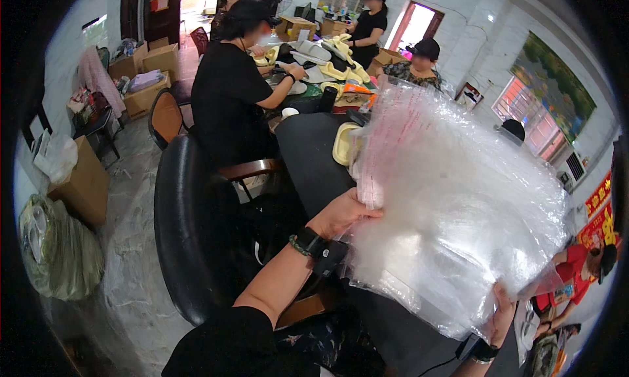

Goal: The recorder picks up pairs of slippers/slides, places them into plastic bags, and organizes the packed units in a manufacturing workshop.

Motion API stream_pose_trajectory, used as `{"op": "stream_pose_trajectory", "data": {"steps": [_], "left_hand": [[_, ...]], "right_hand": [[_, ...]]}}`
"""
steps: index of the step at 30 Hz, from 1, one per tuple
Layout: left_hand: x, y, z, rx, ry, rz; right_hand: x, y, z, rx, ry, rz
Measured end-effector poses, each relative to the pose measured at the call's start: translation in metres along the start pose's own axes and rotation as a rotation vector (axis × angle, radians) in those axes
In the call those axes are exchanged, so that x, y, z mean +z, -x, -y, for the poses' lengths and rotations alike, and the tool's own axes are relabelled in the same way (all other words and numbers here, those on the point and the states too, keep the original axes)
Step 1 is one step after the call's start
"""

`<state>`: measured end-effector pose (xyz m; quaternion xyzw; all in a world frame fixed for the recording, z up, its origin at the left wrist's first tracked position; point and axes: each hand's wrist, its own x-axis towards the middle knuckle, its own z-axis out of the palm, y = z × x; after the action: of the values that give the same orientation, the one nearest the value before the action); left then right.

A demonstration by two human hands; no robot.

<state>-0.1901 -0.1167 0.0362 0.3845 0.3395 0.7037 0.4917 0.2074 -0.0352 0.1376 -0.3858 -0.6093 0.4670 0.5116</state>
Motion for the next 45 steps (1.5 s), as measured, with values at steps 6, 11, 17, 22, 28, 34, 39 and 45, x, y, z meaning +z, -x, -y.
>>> {"op": "stream_pose_trajectory", "data": {"steps": [6,11,17,22,28,34,39,45], "left_hand": [[-0.023,0.007,0.0,0.241,-0.122,0.024],[-0.032,0.002,-0.008,0.641,-0.42,0.264],[-0.014,-0.004,0.003,-0.271,0.282,0.158],[-0.029,-0.019,0.065,-0.426,0.397,0.191],[-0.014,-0.01,0.077,-0.383,0.346,0.241],[0.026,0.0,0.052,0.302,0.128,0.323],[0.037,0.005,0.052,0.171,0.314,0.276],[0.059,0.011,0.022,-0.079,0.653,0.37]], "right_hand": [[0.002,-0.039,-0.016,0.163,-0.077,0.172],[-0.001,-0.051,-0.016,0.04,0.029,0.063],[-0.019,-0.077,0.004,0.294,-0.118,-0.005],[-0.053,-0.093,-0.022,0.226,-0.028,0.034],[-0.038,-0.041,0.029,0.424,0.056,-0.047],[-0.004,-0.063,0.037,0.313,0.028,0.045],[0.033,-0.076,0.053,0.214,-0.097,0.237],[0.038,-0.074,0.07,0.134,-0.221,0.378]]}}
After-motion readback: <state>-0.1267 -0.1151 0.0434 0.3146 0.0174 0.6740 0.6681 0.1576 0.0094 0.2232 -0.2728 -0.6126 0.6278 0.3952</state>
